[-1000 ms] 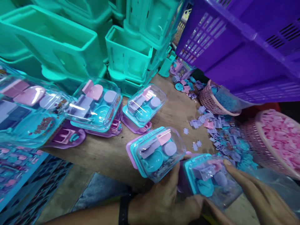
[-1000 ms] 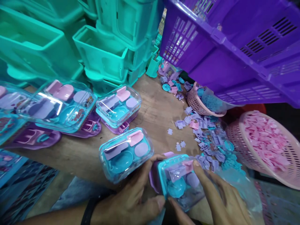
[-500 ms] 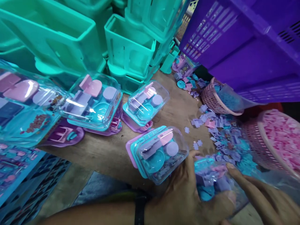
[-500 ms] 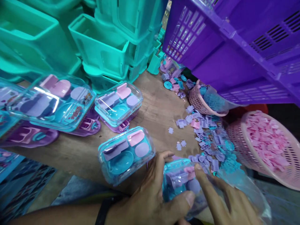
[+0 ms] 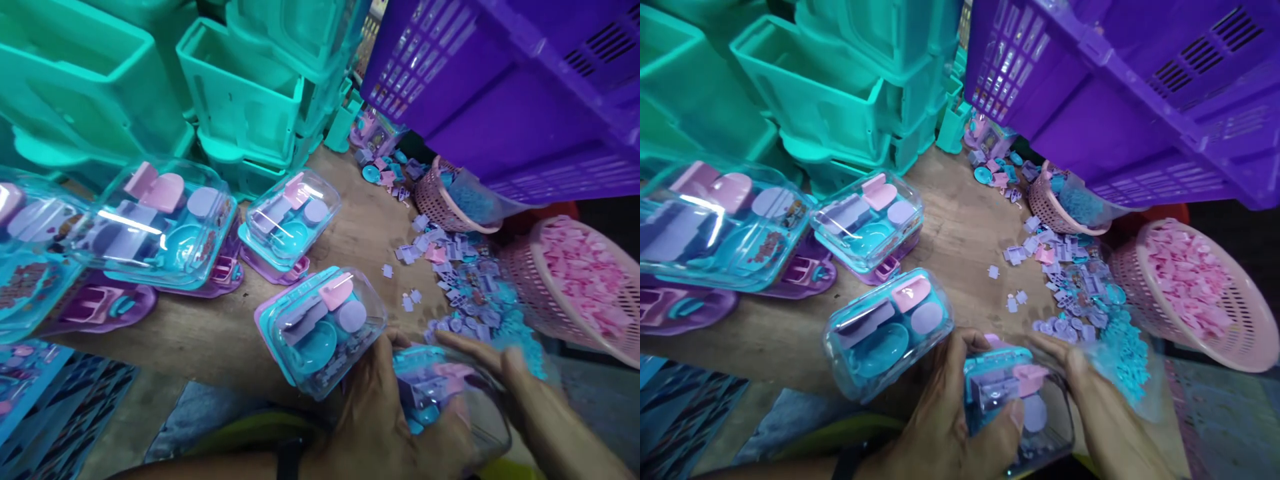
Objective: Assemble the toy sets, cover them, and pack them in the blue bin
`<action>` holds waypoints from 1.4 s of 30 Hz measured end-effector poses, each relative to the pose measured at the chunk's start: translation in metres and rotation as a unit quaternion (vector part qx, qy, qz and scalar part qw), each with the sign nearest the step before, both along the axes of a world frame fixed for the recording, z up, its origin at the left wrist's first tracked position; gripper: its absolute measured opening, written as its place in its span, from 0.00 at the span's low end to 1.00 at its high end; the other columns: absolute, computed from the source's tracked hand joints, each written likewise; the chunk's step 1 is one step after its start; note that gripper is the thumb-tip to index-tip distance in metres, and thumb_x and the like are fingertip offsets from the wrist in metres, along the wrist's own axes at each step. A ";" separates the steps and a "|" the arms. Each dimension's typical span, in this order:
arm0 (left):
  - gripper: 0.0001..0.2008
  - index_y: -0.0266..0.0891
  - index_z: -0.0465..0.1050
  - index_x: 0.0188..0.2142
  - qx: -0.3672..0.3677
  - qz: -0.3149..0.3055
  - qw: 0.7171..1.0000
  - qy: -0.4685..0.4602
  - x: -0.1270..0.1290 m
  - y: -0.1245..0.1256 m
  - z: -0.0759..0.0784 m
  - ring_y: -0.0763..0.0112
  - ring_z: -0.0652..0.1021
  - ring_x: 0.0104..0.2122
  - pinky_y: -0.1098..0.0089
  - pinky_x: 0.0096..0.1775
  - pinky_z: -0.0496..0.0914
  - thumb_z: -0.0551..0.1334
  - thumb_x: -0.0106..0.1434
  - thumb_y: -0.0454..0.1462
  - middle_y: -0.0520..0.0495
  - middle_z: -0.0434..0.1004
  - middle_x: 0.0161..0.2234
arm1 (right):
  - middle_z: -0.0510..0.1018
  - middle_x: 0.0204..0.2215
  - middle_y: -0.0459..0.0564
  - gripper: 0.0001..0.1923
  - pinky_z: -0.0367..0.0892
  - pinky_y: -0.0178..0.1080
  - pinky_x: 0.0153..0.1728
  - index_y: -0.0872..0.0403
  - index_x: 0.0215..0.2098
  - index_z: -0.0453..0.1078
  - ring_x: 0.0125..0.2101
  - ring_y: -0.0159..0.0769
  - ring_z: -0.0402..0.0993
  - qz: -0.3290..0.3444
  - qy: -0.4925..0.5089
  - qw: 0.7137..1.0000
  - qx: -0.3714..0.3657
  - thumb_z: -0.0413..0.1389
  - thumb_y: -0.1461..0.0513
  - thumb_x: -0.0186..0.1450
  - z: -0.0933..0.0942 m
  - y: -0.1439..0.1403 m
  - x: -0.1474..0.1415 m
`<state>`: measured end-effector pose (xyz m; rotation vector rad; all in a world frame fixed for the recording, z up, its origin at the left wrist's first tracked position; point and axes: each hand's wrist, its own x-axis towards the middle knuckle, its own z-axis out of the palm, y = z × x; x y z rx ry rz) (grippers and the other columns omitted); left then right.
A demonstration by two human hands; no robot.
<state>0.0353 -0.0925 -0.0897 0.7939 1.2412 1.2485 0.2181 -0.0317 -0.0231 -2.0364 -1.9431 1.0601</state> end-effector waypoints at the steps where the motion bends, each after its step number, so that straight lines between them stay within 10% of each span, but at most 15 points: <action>1: 0.26 0.44 0.65 0.51 -0.003 0.002 1.000 -0.001 0.000 -0.001 0.001 0.46 0.74 0.53 0.45 0.61 0.69 0.68 0.56 0.47 0.40 0.74 0.48 | 0.85 0.47 0.57 0.36 0.78 0.51 0.47 0.49 0.50 0.80 0.48 0.54 0.82 -0.066 0.064 0.993 -0.080 0.46 0.35 0.67 -0.002 0.006 -0.013; 5: 0.27 0.43 0.66 0.54 -0.005 -0.034 0.999 -0.007 -0.001 -0.002 0.004 0.46 0.71 0.58 0.45 0.63 0.66 0.68 0.58 0.47 0.39 0.74 0.53 | 0.85 0.42 0.56 0.30 0.76 0.52 0.50 0.51 0.39 0.81 0.47 0.53 0.82 -0.221 0.216 0.932 -0.187 0.57 0.36 0.61 -0.011 0.014 -0.050; 16: 0.21 0.43 0.66 0.49 -0.045 0.007 0.999 -0.015 0.008 0.003 0.006 0.48 0.72 0.55 0.44 0.64 0.64 0.64 0.62 0.50 0.39 0.74 0.50 | 0.85 0.40 0.51 0.24 0.76 0.47 0.47 0.49 0.35 0.79 0.46 0.51 0.80 -0.106 0.065 0.986 -0.109 0.57 0.40 0.58 -0.007 0.023 -0.052; 23: 0.17 0.44 0.66 0.44 -0.045 0.025 0.999 -0.016 0.008 0.005 0.002 0.50 0.73 0.51 0.43 0.61 0.66 0.64 0.61 0.50 0.41 0.74 0.47 | 0.84 0.38 0.53 0.24 0.75 0.46 0.42 0.48 0.29 0.78 0.43 0.53 0.79 -0.159 0.029 0.985 -0.063 0.60 0.39 0.49 -0.004 0.023 -0.064; 29: 0.22 0.45 0.65 0.49 -0.028 0.033 0.999 -0.011 0.014 -0.002 -0.007 0.50 0.72 0.55 0.50 0.60 0.69 0.65 0.62 0.52 0.41 0.74 0.47 | 0.82 0.28 0.51 0.26 0.75 0.46 0.37 0.51 0.30 0.76 0.31 0.47 0.79 -0.233 0.198 0.921 -0.240 0.61 0.38 0.56 -0.009 0.024 -0.056; 34: 0.21 0.45 0.67 0.49 -0.034 0.031 0.999 0.009 0.020 -0.005 -0.011 0.49 0.72 0.54 0.47 0.61 0.67 0.64 0.63 0.52 0.40 0.73 0.49 | 0.81 0.27 0.52 0.28 0.74 0.46 0.41 0.53 0.26 0.77 0.33 0.47 0.78 -0.135 0.099 0.979 -0.114 0.58 0.37 0.59 -0.017 0.030 -0.046; 42: 0.16 0.45 0.63 0.42 -0.032 0.027 0.999 -0.002 0.010 0.000 -0.006 0.56 0.74 0.49 0.56 0.54 0.73 0.64 0.63 0.50 0.44 0.73 0.44 | 0.82 0.29 0.53 0.31 0.71 0.48 0.46 0.50 0.19 0.75 0.38 0.50 0.78 -0.067 0.032 0.996 -0.053 0.52 0.35 0.56 -0.012 0.039 -0.059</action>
